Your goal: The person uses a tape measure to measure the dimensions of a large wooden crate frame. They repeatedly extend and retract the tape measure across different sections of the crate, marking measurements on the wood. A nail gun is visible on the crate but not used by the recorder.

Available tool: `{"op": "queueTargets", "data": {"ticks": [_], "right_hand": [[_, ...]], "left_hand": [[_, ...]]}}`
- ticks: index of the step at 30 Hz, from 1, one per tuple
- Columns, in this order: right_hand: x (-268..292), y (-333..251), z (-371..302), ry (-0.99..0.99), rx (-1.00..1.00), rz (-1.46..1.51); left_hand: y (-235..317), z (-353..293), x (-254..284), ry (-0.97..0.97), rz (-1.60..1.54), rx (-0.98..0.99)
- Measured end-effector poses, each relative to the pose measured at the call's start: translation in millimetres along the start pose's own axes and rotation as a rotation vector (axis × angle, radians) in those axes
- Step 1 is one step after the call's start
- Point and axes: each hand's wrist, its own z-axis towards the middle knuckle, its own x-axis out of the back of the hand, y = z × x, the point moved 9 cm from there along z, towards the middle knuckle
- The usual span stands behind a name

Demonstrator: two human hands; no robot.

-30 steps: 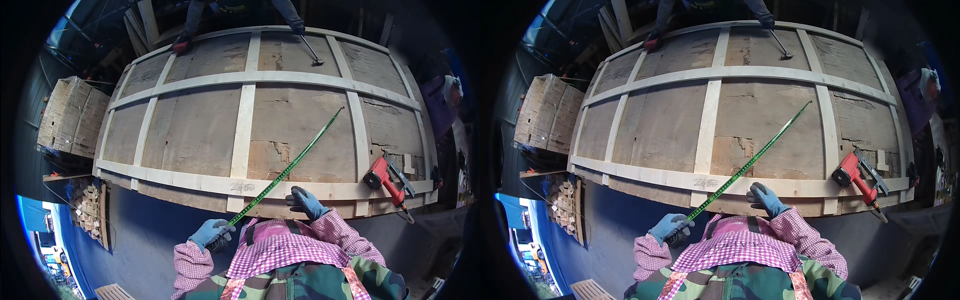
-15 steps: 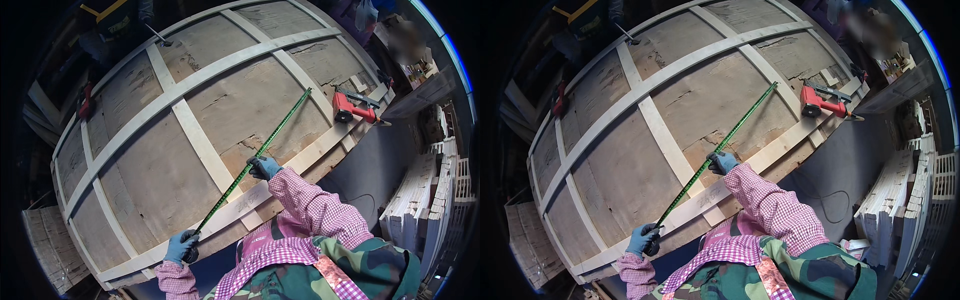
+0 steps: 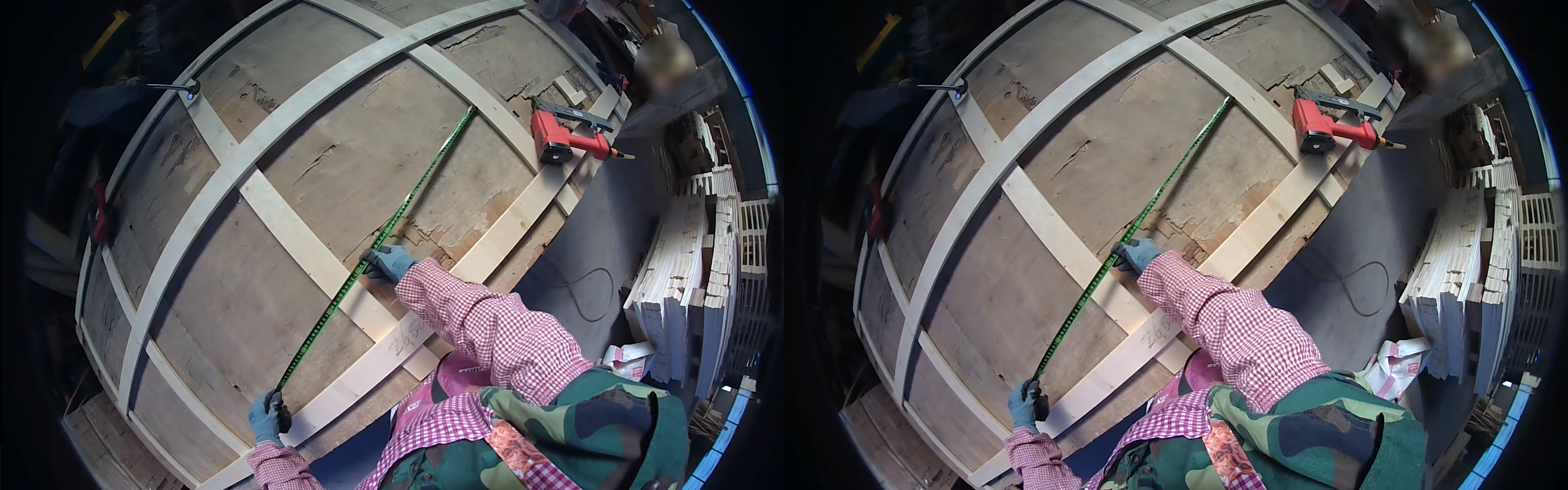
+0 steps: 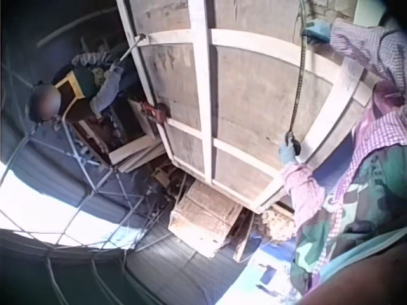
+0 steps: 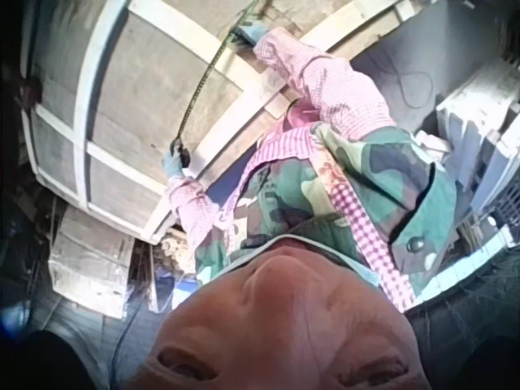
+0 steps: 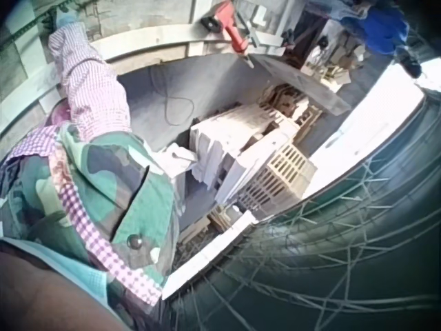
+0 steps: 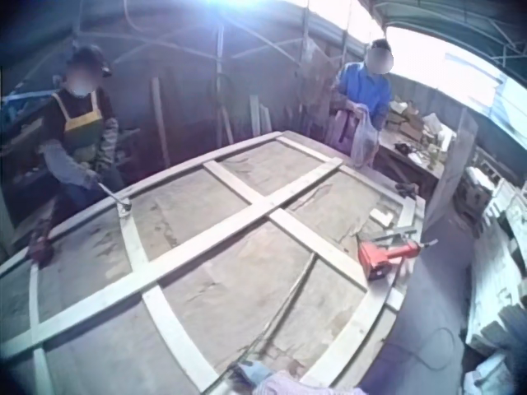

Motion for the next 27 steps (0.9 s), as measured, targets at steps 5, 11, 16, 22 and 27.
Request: {"op": "queueTargets", "data": {"ticks": [5,11,16,22,27], "right_hand": [[1,-3,17,-0.019,0.118,0.017],[3,1,10,-0.017,0.024,0.066],[19,-18,-99,0.25,0.522,-0.216],[57,78,-201,0.565,0.817,-0.64],[50,138,-207,0.597,0.607,-1.022]], "left_hand": [[10,37,6,0.079,0.032,-0.083],[-12,68,7,0.016,-0.072,-0.029],[-7,97,4,-0.106,-0.271,0.124],[-31,143,17,-0.051,-0.203,-0.105],[-3,161,18,-0.199,-0.145,-0.005]]}}
